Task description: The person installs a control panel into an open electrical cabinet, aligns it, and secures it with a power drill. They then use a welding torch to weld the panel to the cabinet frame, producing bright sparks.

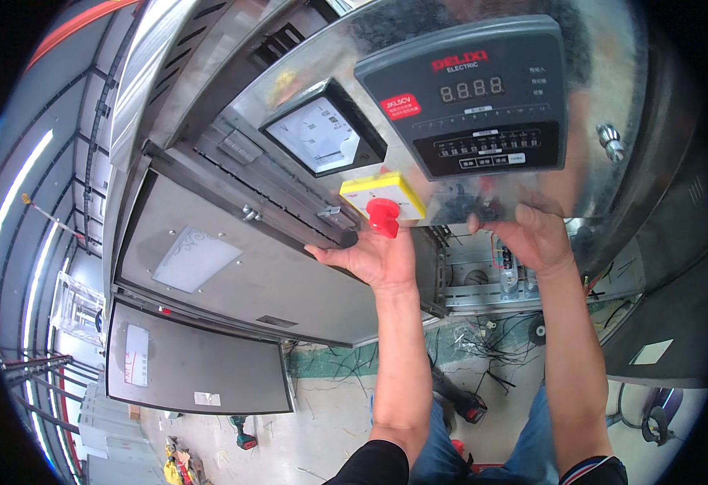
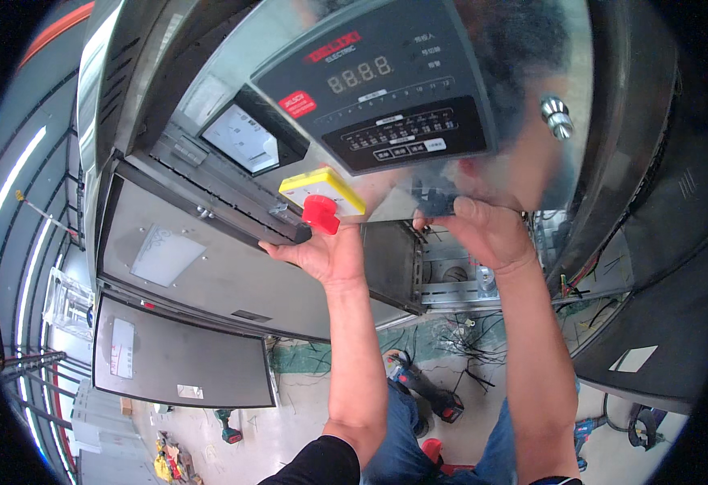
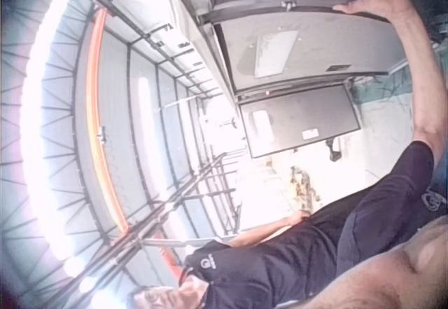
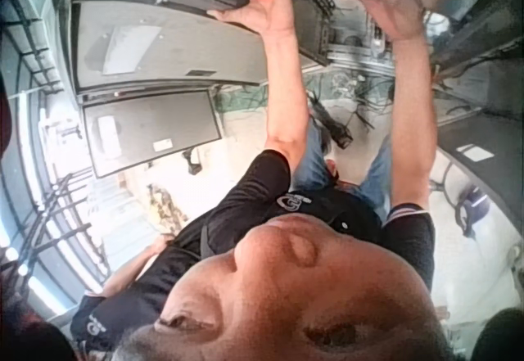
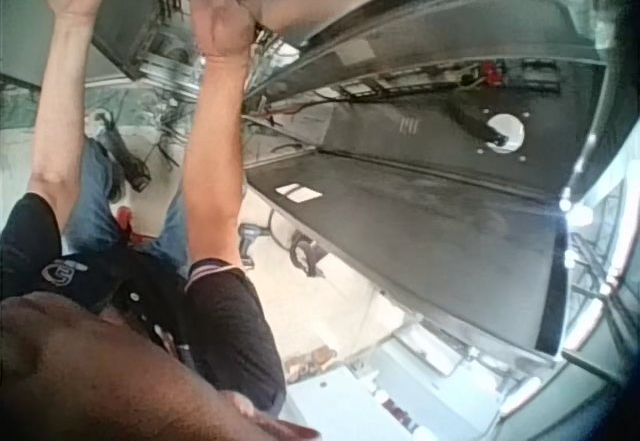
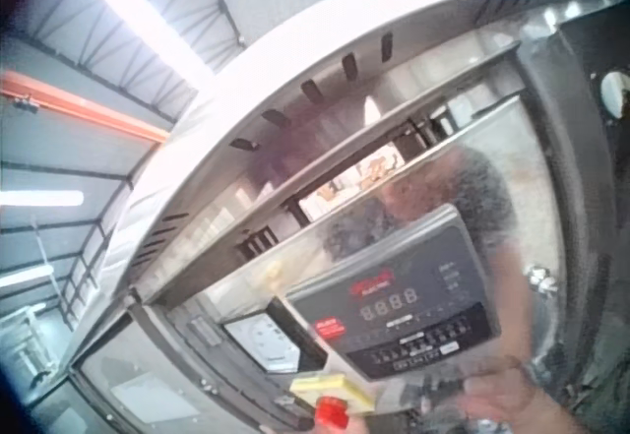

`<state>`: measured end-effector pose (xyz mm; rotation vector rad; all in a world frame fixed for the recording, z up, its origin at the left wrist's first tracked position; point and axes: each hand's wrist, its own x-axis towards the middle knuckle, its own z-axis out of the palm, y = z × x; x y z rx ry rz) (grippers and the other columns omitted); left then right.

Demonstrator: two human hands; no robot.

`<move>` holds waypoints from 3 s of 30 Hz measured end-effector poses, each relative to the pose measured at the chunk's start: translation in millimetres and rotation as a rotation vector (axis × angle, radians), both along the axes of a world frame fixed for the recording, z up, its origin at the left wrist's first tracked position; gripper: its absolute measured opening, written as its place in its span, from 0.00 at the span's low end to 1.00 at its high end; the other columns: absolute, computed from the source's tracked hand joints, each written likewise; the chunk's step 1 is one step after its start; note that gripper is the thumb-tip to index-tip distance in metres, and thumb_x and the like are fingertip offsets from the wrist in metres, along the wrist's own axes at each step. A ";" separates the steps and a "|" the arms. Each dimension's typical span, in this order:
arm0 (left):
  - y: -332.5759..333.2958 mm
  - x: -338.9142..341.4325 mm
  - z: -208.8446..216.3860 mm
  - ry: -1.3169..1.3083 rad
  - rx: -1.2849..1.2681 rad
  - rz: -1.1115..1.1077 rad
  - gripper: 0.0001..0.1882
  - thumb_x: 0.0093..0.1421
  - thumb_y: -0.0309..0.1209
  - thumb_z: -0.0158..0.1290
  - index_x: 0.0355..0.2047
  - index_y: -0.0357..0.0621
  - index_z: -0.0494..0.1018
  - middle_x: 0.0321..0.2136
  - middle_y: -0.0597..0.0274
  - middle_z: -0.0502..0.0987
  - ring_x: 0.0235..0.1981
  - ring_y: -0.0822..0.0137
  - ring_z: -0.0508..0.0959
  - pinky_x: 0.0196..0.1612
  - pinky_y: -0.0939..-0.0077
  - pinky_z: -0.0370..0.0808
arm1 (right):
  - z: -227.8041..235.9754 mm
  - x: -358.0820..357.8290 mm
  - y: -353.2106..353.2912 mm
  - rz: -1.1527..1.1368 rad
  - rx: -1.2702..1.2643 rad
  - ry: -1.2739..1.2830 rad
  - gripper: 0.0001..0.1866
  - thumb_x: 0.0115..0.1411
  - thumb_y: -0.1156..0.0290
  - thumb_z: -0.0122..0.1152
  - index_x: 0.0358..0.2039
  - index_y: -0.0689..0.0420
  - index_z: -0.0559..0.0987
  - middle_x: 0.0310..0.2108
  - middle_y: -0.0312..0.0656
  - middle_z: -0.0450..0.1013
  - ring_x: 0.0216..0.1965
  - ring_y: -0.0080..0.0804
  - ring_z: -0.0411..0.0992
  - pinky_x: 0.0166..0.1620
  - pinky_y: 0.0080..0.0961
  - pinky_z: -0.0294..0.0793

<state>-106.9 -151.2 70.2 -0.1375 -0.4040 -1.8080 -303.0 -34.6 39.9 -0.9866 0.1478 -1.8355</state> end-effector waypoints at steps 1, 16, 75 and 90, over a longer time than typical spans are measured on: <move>-0.7 -1.1 0.8 0.003 -0.009 -0.012 0.52 0.41 0.71 0.66 0.62 0.56 0.71 0.70 0.61 0.64 0.72 0.44 0.57 0.72 0.34 0.48 | 3.6 -1.0 -2.1 0.015 0.017 -0.021 0.29 0.62 0.64 0.68 0.63 0.58 0.74 0.63 0.50 0.69 0.57 0.50 0.73 0.53 0.55 0.76; 2.0 -6.5 4.0 0.148 -0.018 -0.096 0.55 0.33 0.68 0.72 0.61 0.56 0.73 0.68 0.63 0.66 0.73 0.45 0.55 0.74 0.40 0.50 | -5.3 -11.5 -14.8 -0.022 0.049 0.008 0.30 0.62 0.59 0.66 0.60 0.63 0.75 0.59 0.56 0.72 0.51 0.53 0.75 0.52 0.51 0.77; 1.7 -7.6 5.7 0.176 0.026 0.070 0.58 0.42 0.52 0.73 0.71 0.49 0.60 0.72 0.59 0.60 0.74 0.51 0.55 0.75 0.34 0.39 | 6.0 -10.9 -9.3 0.007 0.150 -0.007 0.22 0.66 0.58 0.67 0.55 0.56 0.77 0.52 0.35 0.75 0.52 0.28 0.74 0.49 0.35 0.82; -11.6 -0.3 -2.8 0.149 0.011 -0.014 0.44 0.42 0.62 0.72 0.59 0.63 0.74 0.54 0.83 0.79 0.64 0.65 0.68 0.66 0.48 0.60 | -6.0 4.7 -12.9 -0.177 0.237 -0.029 0.35 0.56 0.40 0.71 0.58 0.47 0.74 0.53 0.33 0.75 0.54 0.30 0.74 0.50 0.41 0.82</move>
